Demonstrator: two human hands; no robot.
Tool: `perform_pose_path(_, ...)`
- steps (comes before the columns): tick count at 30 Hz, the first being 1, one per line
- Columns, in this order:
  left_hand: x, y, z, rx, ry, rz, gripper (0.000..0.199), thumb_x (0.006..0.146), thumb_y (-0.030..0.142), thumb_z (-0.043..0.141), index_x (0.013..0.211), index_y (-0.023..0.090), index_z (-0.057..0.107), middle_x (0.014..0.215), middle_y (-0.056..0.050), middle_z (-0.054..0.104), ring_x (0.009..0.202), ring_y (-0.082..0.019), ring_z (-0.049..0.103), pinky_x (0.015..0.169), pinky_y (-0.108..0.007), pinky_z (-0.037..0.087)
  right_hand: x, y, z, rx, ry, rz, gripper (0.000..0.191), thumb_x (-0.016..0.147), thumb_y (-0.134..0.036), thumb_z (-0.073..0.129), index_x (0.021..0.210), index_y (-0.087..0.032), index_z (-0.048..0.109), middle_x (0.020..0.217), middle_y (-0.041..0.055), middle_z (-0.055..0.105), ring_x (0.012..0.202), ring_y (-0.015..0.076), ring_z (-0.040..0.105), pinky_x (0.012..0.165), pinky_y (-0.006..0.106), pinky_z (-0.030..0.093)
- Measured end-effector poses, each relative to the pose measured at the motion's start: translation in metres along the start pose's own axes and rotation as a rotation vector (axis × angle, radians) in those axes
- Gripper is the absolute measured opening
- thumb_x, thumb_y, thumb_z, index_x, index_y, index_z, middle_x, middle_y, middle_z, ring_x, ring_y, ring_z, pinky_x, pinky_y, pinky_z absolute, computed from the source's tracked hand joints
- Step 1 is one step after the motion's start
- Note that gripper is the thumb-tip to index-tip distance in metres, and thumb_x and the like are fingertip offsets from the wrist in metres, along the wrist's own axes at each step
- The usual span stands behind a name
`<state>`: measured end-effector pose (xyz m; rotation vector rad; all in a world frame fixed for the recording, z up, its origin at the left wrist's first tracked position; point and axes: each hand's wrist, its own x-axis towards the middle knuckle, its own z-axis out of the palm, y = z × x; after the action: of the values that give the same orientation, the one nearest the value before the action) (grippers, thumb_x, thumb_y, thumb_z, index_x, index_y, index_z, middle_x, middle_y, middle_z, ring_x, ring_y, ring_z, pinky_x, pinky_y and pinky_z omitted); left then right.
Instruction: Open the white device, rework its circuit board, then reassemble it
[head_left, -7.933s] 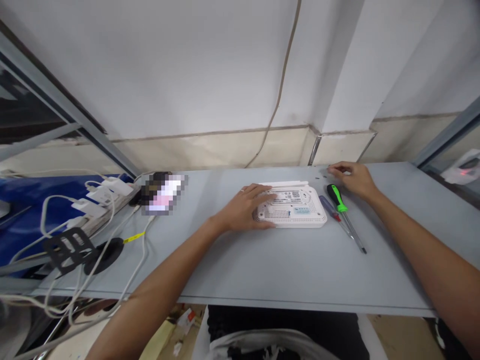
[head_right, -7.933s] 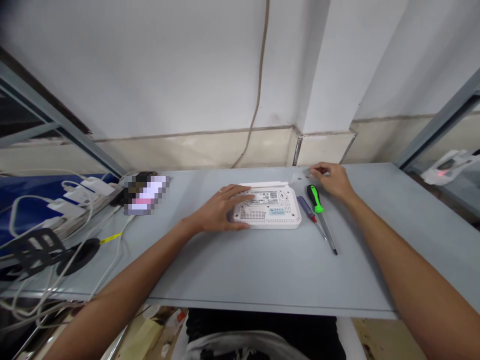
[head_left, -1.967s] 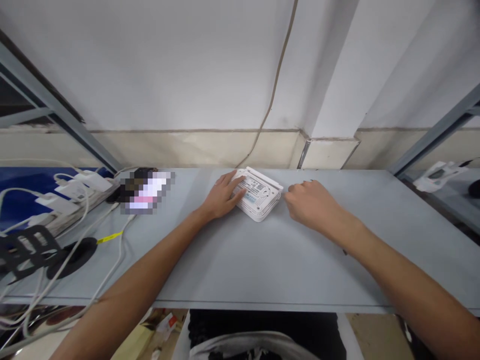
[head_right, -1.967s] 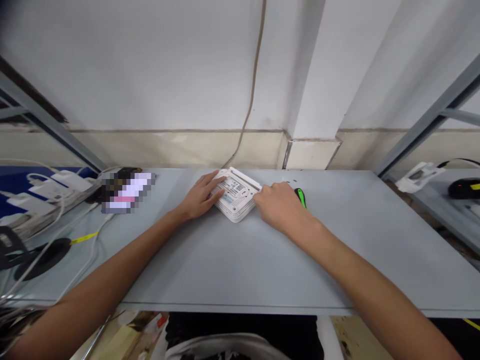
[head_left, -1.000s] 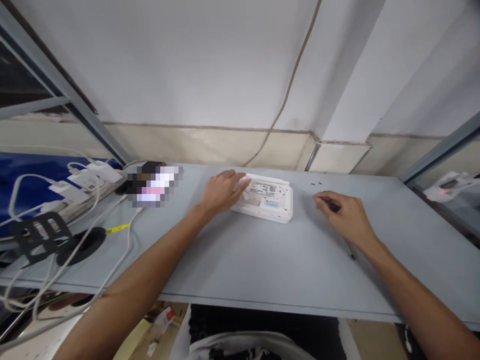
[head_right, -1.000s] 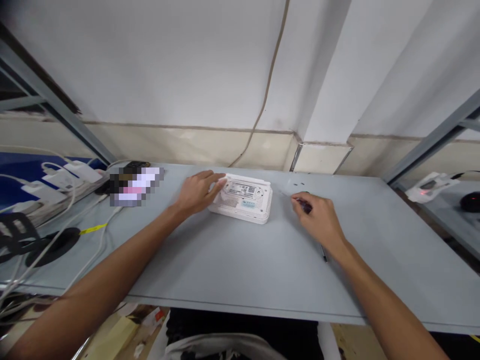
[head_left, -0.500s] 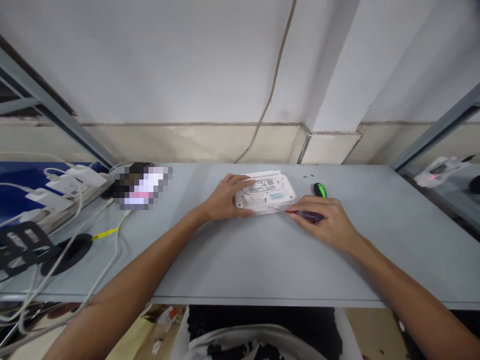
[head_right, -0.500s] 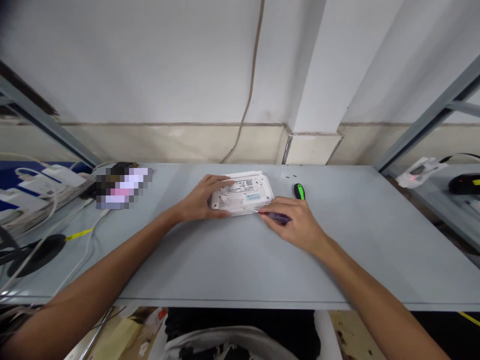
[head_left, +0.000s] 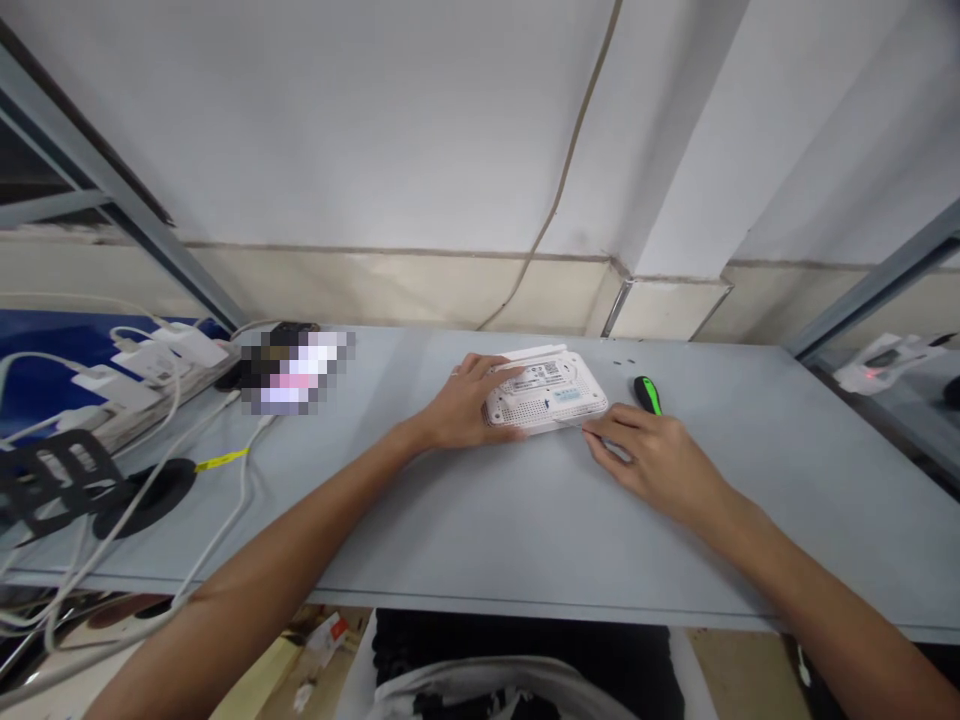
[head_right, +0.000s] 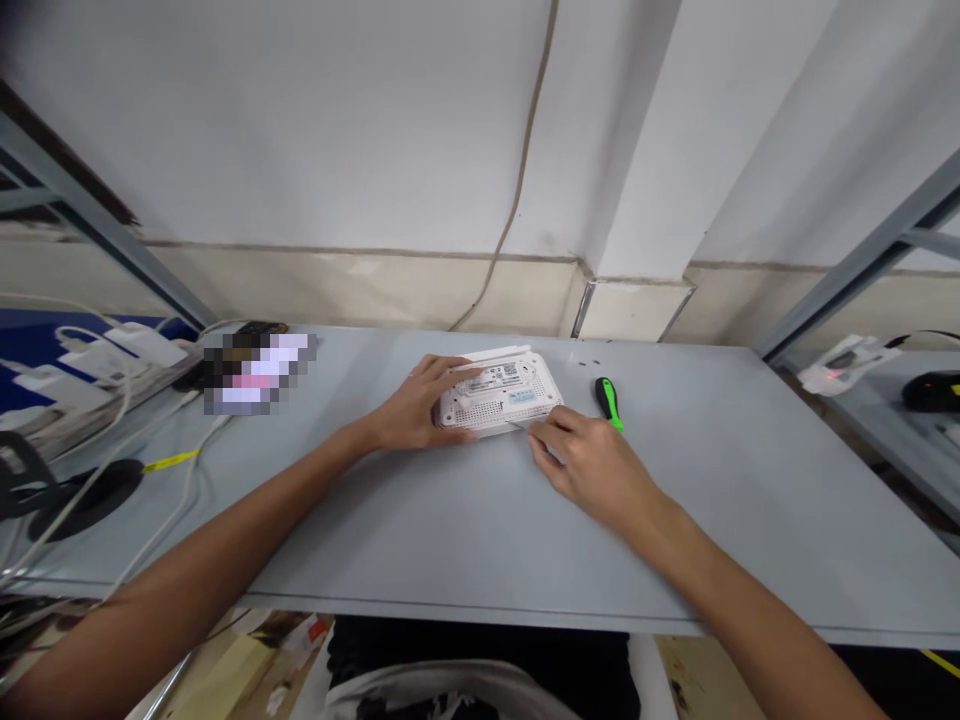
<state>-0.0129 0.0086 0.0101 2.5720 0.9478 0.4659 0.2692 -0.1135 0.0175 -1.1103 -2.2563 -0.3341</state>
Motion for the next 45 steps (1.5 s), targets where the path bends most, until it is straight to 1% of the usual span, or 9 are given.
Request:
perform_pose_path(4, -0.002, -0.008, -0.008, -0.073, -0.093, 0.039, 0.109, 0.075, 0.065, 0.085, 0.167, 0.03, 0.037, 0.168, -0.015, 0.038, 0.153, -0.043, 0.028, 0.125, -0.068, 0.03, -0.001, -0.018, 0.003, -0.23, -0.054, -0.029, 0.027, 0.103, -0.014, 0.054, 0.087, -0.013, 0.076, 0.076, 0.0046, 0.068, 0.058, 0.0149, 0.065, 0.047, 0.03, 0.047)
perform_pose_path(9, -0.001, -0.012, -0.009, -0.128, -0.069, 0.051, 0.109, 0.071, 0.058, 0.089, 0.164, 0.029, 0.041, 0.164, -0.015, 0.042, 0.152, -0.041, 0.03, 0.125, -0.066, 0.033, -0.017, -0.033, 0.017, -0.305, 0.033, 0.005, 0.022, 0.104, -0.013, 0.056, 0.105, -0.008, 0.077, 0.08, 0.0055, 0.071, 0.052, 0.0129, 0.06, 0.044, 0.03, 0.042)
perform_pose_path(13, -0.001, -0.008, -0.008, -0.134, -0.057, 0.026, 0.11, 0.069, 0.06, 0.091, 0.163, 0.028, 0.043, 0.164, -0.014, 0.042, 0.151, -0.041, 0.031, 0.124, -0.066, 0.034, -0.021, -0.029, 0.022, 0.071, 0.093, 0.289, 0.027, 0.108, -0.023, 0.054, 0.098, -0.013, 0.077, 0.076, 0.0019, 0.073, 0.057, 0.0119, 0.064, 0.056, 0.026, 0.049)
perform_pose_path(17, -0.002, -0.003, -0.009, -0.131, -0.054, 0.001, 0.111, 0.067, 0.062, 0.093, 0.162, 0.028, 0.045, 0.163, -0.014, 0.044, 0.151, -0.041, 0.031, 0.125, -0.065, 0.034, -0.017, -0.016, 0.022, 0.406, 0.026, 0.671, 0.039, 0.104, -0.042, 0.059, 0.075, -0.019, 0.073, 0.063, -0.0027, 0.068, 0.051, 0.0107, 0.054, 0.052, 0.026, 0.04)
perform_pose_path(22, -0.005, 0.005, -0.007, -0.066, -0.045, -0.024, 0.117, 0.064, 0.071, 0.091, 0.163, 0.028, 0.044, 0.16, -0.015, 0.047, 0.149, -0.043, 0.034, 0.123, -0.064, 0.037, -0.024, -0.017, 0.012, 0.404, 0.068, 0.773, 0.033, 0.098, -0.044, 0.064, 0.076, -0.021, 0.075, 0.068, -0.0008, 0.073, 0.061, 0.0156, 0.065, 0.062, 0.029, 0.047)
perform_pose_path(25, -0.007, 0.009, -0.004, 0.005, -0.033, -0.028, 0.118, 0.062, 0.079, 0.088, 0.16, 0.026, 0.049, 0.153, -0.018, 0.051, 0.142, -0.042, 0.041, 0.119, -0.063, 0.041, -0.028, -0.025, 0.004, 0.333, 0.122, 0.683, 0.025, 0.098, -0.04, 0.066, 0.087, -0.022, 0.079, 0.078, -0.0001, 0.078, 0.067, 0.0169, 0.071, 0.067, 0.029, 0.052)
perform_pose_path(31, -0.009, 0.01, -0.003, 0.039, -0.061, -0.022, 0.115, 0.067, 0.084, 0.082, 0.162, 0.027, 0.048, 0.155, -0.019, 0.048, 0.142, -0.042, 0.04, 0.117, -0.062, 0.043, -0.016, -0.031, 0.001, 0.317, 0.093, 0.321, 0.017, 0.101, -0.026, 0.066, 0.093, -0.021, 0.08, 0.084, 0.0009, 0.077, 0.07, 0.0144, 0.072, 0.068, 0.027, 0.056)
perform_pose_path(38, -0.008, 0.005, 0.0, 0.038, -0.021, 0.006, 0.114, 0.065, 0.084, 0.084, 0.159, 0.029, 0.051, 0.152, -0.018, 0.051, 0.138, -0.041, 0.043, 0.115, -0.063, 0.044, -0.009, -0.03, 0.009, 0.193, 0.074, 0.098, 0.022, 0.105, -0.022, 0.059, 0.101, -0.016, 0.079, 0.084, 0.0034, 0.073, 0.068, 0.0129, 0.071, 0.065, 0.026, 0.057)
perform_pose_path(45, -0.008, 0.008, -0.001, 0.029, -0.035, -0.006, 0.115, 0.064, 0.084, 0.084, 0.159, 0.029, 0.051, 0.152, -0.018, 0.051, 0.135, -0.041, 0.043, 0.116, -0.063, 0.042, 0.003, -0.036, 0.005, -0.114, -0.102, -0.049, 0.033, 0.106, -0.018, 0.05, 0.087, -0.018, 0.077, 0.08, 0.0045, 0.069, 0.056, 0.0126, 0.061, 0.049, 0.028, 0.044)
